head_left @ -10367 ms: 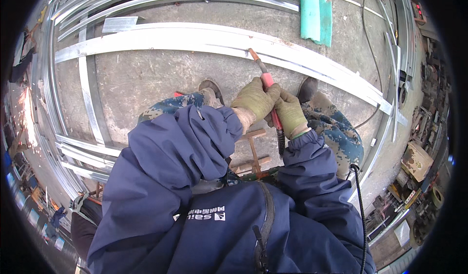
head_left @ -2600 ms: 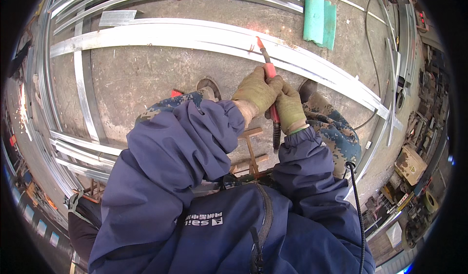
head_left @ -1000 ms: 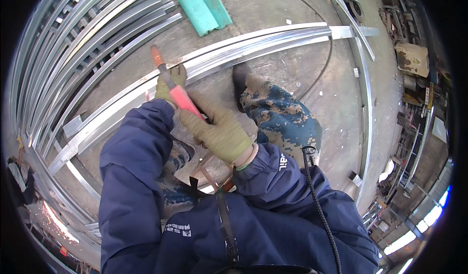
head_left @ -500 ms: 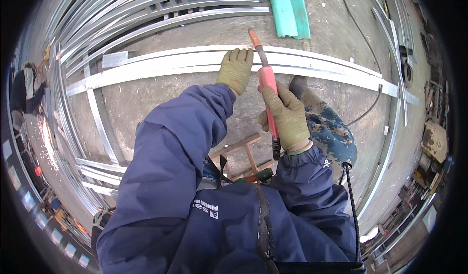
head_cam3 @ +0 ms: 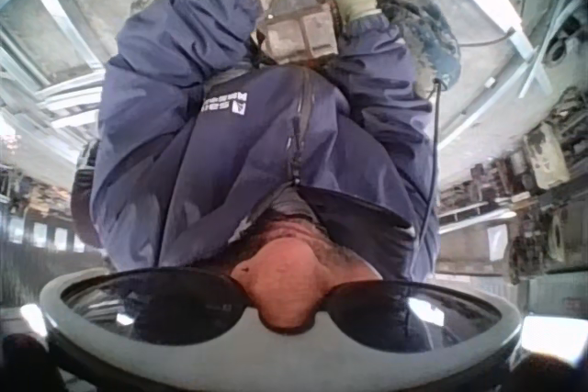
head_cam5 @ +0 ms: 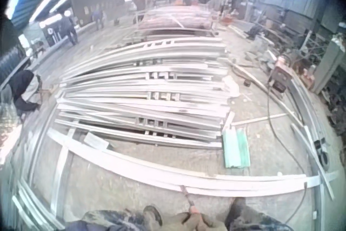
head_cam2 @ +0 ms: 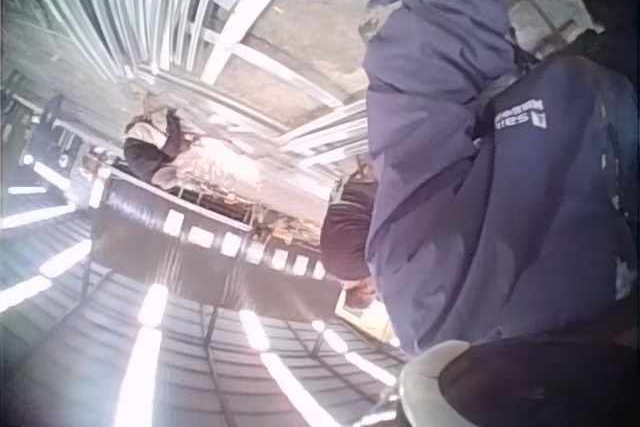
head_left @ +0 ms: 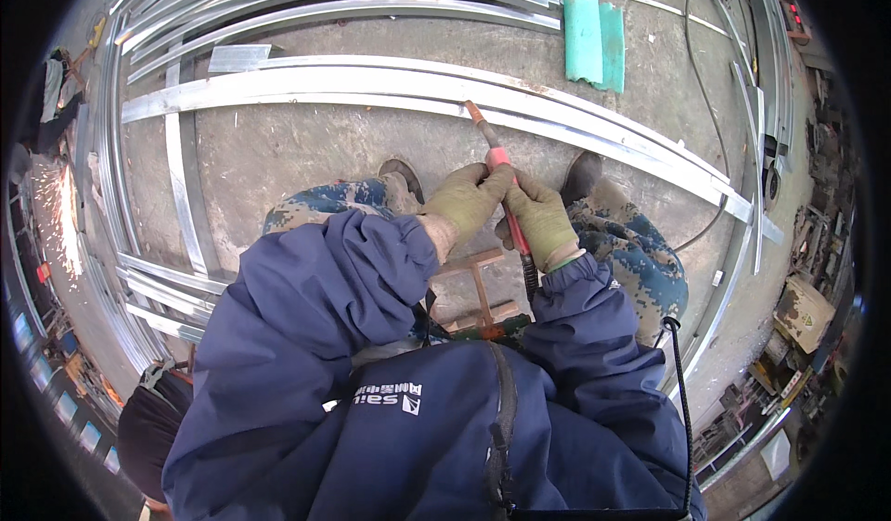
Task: The person welds metal frame components on the floor of a workshop. They position metal bars, use a welding torch to join them, and then move to a gas cylinder to adjust the valve.
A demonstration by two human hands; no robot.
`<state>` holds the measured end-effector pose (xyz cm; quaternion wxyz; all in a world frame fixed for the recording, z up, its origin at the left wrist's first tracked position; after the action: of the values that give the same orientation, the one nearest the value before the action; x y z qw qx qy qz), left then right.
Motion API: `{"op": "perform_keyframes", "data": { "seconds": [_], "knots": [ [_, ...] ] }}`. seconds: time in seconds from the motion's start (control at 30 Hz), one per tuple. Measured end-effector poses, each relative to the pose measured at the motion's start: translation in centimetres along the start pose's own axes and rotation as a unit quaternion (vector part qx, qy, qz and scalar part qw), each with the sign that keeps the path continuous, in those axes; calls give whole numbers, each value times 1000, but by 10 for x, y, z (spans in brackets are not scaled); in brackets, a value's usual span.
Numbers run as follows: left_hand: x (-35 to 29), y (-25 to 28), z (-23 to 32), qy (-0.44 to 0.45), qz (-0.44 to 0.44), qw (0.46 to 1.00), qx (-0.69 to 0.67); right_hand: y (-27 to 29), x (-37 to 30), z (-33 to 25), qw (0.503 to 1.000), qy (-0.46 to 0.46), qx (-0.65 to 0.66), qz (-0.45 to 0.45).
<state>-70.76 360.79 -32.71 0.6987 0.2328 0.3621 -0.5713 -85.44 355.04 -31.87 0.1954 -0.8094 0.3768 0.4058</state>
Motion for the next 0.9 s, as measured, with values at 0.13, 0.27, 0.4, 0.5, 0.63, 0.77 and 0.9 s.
{"op": "perform_keyframes", "data": {
  "seconds": [0.13, 0.27, 0.4, 0.5, 0.63, 0.77, 0.9],
  "knots": [
    [11, -1, -2, 7, 9, 1000, 23, -2, 4, 3, 1000, -16, -3, 10],
    [8, 1, 2, -3, 10, 1000, 1, -3, 9, 2, 1000, -11, 3, -5],
    [5, 1, 12, 34, 8, 999, -11, -4, 12, 2, 1000, -4, 11, 0],
    [8, 2, 8, 22, 11, 1000, -7, -6, 12, 1, 1000, -8, 5, -2],
    [6, 6, 11, 12, 16, 1000, -9, -11, 8, -8, 1000, -14, -9, 0],
    [8, 6, 9, 10, 20, 1000, 4, -10, 9, -7, 1000, -22, -22, 7],
    [10, 5, 4, 11, 21, 1000, -12, -11, 11, -6, 1000, -18, -10, -2]
  ]
}}
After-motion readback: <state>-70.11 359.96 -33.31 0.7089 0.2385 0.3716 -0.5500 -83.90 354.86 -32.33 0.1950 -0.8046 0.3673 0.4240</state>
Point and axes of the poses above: each hand's wrist, its own x-axis towards the middle knuckle, its own y-axis out of the back of the hand, z = x × y, the point moved 2 cm from there along x, towards the middle knuckle, and after that the axes turned 8 degrees about -x, right-handed, at the moved point
